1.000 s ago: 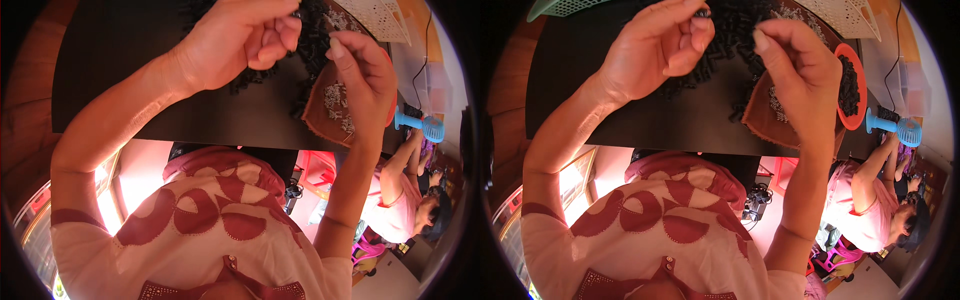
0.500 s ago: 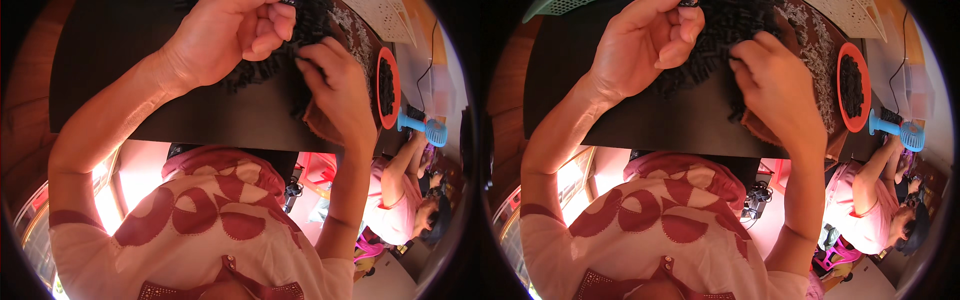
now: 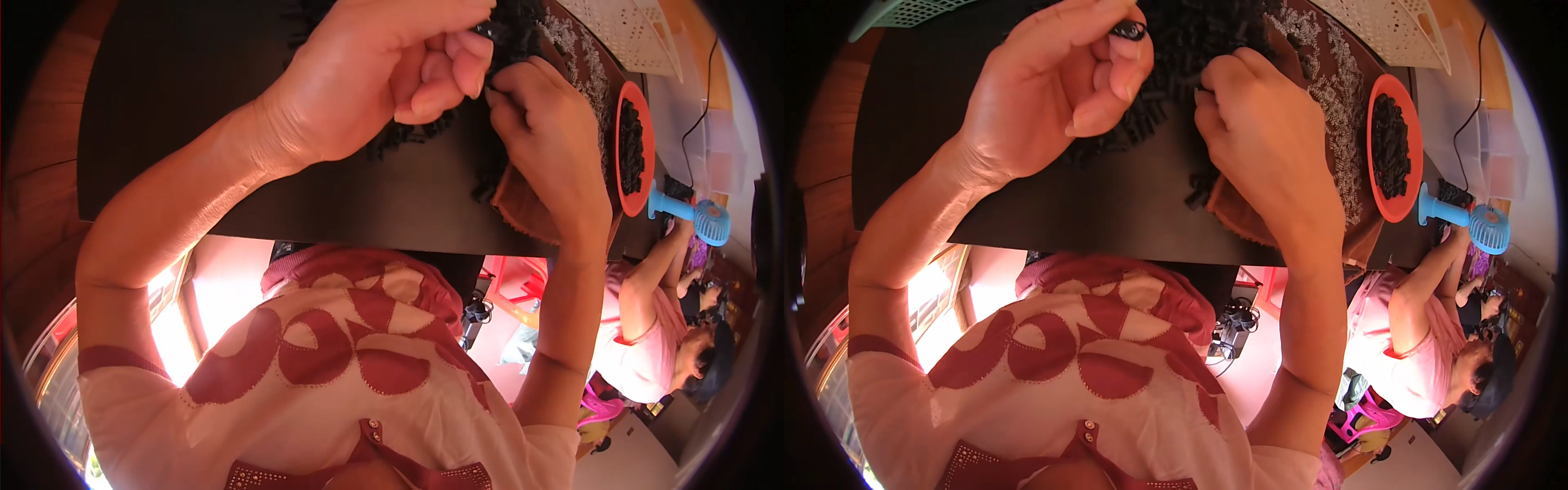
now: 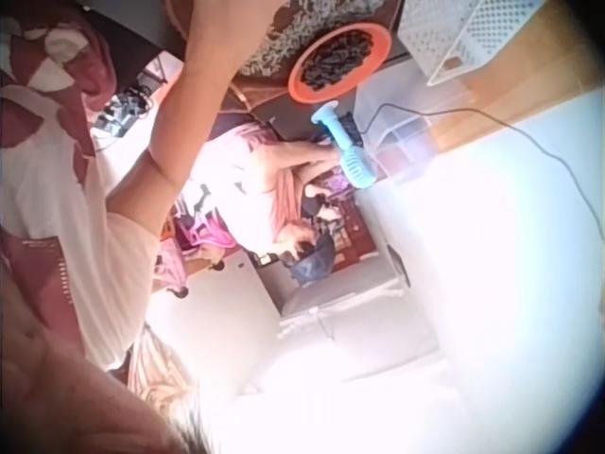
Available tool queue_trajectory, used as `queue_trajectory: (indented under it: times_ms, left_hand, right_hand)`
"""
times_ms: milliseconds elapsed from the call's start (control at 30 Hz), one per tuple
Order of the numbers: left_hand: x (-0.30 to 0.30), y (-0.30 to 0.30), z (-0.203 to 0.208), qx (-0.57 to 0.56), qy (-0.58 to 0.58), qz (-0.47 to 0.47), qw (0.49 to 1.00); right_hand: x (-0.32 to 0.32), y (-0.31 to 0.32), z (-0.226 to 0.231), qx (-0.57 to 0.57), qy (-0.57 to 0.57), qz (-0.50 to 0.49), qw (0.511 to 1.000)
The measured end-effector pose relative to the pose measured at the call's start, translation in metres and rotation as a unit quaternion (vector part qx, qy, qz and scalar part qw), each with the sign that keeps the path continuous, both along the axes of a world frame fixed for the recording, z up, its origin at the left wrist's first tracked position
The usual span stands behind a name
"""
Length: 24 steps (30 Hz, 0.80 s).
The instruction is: The person picks up small black plastic tubes and silver metal inserts from a table, fits the inserts into the tubes, and places the assembled pieces back onto the table.
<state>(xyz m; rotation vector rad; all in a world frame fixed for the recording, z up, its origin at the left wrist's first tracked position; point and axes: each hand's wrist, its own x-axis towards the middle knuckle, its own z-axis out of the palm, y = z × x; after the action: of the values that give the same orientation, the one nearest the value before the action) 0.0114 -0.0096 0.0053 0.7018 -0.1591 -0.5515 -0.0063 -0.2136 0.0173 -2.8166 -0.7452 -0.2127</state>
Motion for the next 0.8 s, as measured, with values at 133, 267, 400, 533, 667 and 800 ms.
queue_trajectory:
  times_ms: [133,267,400,533,667,800]
  left_hand:
    - [-0.011,-0.003,0.024,0.087,0.051,0.010,0.995]
    - [-0.016,-0.009,0.007,0.104,-0.034,-0.013,0.994]
    - [-0.016,-0.008,0.007,0.098,-0.047,-0.043,0.993]
    - [-0.017,-0.008,0.007,0.101,-0.061,-0.062,0.991]
    - [-0.019,-0.010,0.005,0.091,-0.049,-0.061,0.993]
    - [-0.021,-0.010,0.007,0.102,-0.050,-0.066,0.991]
  right_hand:
    - [-0.008,-0.009,0.011,0.219,0.094,-0.002,0.971]
    - [-0.022,0.003,0.023,0.443,0.225,-0.039,0.867]
    - [-0.027,0.003,0.028,0.485,0.215,-0.034,0.847]
    - [-0.031,0.004,0.033,0.556,0.247,-0.012,0.794]
    - [-0.036,0.005,0.035,0.623,0.268,-0.024,0.735]
    - [-0.037,0.005,0.024,0.627,0.245,0.007,0.739]
